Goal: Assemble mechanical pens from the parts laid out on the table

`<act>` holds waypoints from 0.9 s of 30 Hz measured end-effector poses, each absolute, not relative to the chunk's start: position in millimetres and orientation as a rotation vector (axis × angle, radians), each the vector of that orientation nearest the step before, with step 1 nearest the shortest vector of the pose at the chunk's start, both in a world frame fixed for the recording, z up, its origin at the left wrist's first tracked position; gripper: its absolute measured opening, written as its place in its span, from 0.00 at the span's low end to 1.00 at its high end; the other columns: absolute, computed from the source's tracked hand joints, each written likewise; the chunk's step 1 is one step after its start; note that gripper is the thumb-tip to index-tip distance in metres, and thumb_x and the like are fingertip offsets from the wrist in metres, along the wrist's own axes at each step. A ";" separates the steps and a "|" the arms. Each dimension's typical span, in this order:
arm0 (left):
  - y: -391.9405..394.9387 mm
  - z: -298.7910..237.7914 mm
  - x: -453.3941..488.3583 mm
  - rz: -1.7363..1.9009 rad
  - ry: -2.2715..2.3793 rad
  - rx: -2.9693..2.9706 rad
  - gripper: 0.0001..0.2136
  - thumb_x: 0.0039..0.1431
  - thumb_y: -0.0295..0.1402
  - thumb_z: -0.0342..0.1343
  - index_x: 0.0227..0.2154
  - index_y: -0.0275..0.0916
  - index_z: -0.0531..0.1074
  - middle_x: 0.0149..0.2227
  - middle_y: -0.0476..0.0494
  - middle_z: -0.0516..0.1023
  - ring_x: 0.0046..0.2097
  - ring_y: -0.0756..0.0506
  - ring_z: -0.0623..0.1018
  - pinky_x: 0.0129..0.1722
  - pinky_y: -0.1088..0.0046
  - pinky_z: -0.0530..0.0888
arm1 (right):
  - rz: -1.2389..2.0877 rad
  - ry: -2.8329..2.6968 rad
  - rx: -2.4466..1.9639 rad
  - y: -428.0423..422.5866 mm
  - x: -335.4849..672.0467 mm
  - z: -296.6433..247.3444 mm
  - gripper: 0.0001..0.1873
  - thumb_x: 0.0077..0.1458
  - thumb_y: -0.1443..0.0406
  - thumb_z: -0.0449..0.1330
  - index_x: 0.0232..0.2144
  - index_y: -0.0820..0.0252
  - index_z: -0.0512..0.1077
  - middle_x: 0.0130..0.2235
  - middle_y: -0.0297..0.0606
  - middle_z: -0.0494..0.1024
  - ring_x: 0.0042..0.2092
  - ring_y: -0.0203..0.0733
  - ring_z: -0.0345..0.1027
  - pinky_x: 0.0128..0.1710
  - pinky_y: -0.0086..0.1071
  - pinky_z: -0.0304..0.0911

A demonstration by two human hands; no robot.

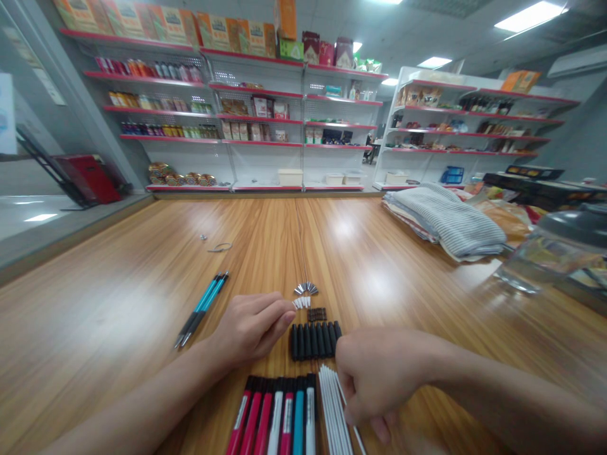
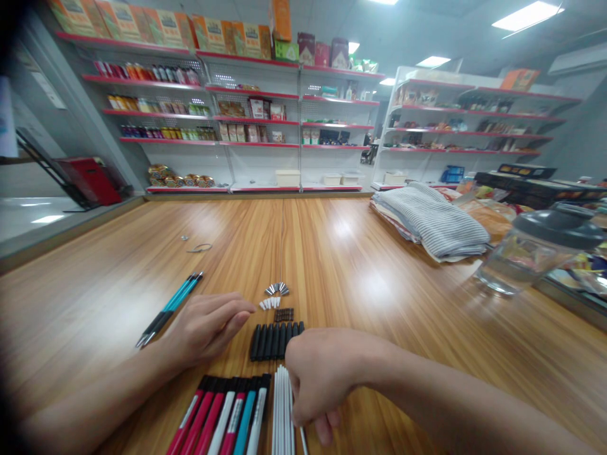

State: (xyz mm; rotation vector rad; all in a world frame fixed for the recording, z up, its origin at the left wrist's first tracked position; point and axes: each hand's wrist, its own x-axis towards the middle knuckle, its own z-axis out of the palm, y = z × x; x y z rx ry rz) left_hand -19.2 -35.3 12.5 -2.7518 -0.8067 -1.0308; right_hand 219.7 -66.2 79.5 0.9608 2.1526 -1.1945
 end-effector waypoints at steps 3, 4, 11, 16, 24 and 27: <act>-35.5 12.0 -19.4 -1.023 -0.811 -2.751 0.05 0.61 0.26 0.50 0.38 0.37 0.70 0.30 0.46 0.75 0.32 0.50 0.74 0.30 0.76 0.69 | -1.194 2.165 0.917 -66.5 221.6 79.5 0.09 0.43 0.65 0.56 0.16 0.62 0.72 0.20 0.29 0.74 0.26 0.32 0.71 0.23 0.20 0.60; -35.5 11.8 -19.6 -1.020 -0.814 -2.752 0.05 0.61 0.26 0.50 0.38 0.37 0.70 0.30 0.46 0.75 0.32 0.50 0.74 0.30 0.76 0.68 | -1.182 2.167 0.895 -66.8 221.6 79.5 0.08 0.42 0.66 0.57 0.16 0.62 0.72 0.20 0.29 0.74 0.26 0.32 0.71 0.24 0.21 0.61; -34.6 10.9 -20.6 -1.030 -0.819 -2.743 0.05 0.61 0.26 0.50 0.38 0.37 0.70 0.30 0.46 0.74 0.31 0.51 0.74 0.31 0.76 0.69 | -0.973 2.055 0.846 -68.1 215.8 70.9 0.17 0.45 0.58 0.60 0.12 0.62 0.69 0.17 0.31 0.72 0.25 0.34 0.70 0.25 0.24 0.60; -35.3 12.9 -20.1 -1.030 -0.821 -2.728 0.05 0.61 0.27 0.50 0.36 0.37 0.71 0.29 0.46 0.74 0.31 0.51 0.74 0.31 0.77 0.70 | -0.963 2.005 0.846 -66.0 215.5 63.6 0.18 0.43 0.57 0.63 0.11 0.62 0.69 0.18 0.30 0.73 0.27 0.35 0.71 0.25 0.24 0.60; -36.2 15.3 -19.3 -1.030 -0.825 -2.712 0.07 0.62 0.29 0.48 0.33 0.37 0.71 0.28 0.46 0.74 0.29 0.51 0.74 0.30 0.78 0.71 | -1.039 1.945 0.923 -65.4 215.5 64.3 0.19 0.43 0.54 0.64 0.13 0.62 0.70 0.17 0.30 0.72 0.27 0.36 0.72 0.29 0.25 0.63; -35.8 14.3 -20.1 -1.029 -0.826 -2.727 0.06 0.62 0.28 0.48 0.35 0.37 0.71 0.29 0.46 0.74 0.31 0.51 0.75 0.31 0.77 0.71 | -1.043 1.926 0.937 -65.4 214.9 64.9 0.19 0.43 0.53 0.64 0.13 0.62 0.70 0.17 0.31 0.72 0.28 0.37 0.73 0.30 0.26 0.64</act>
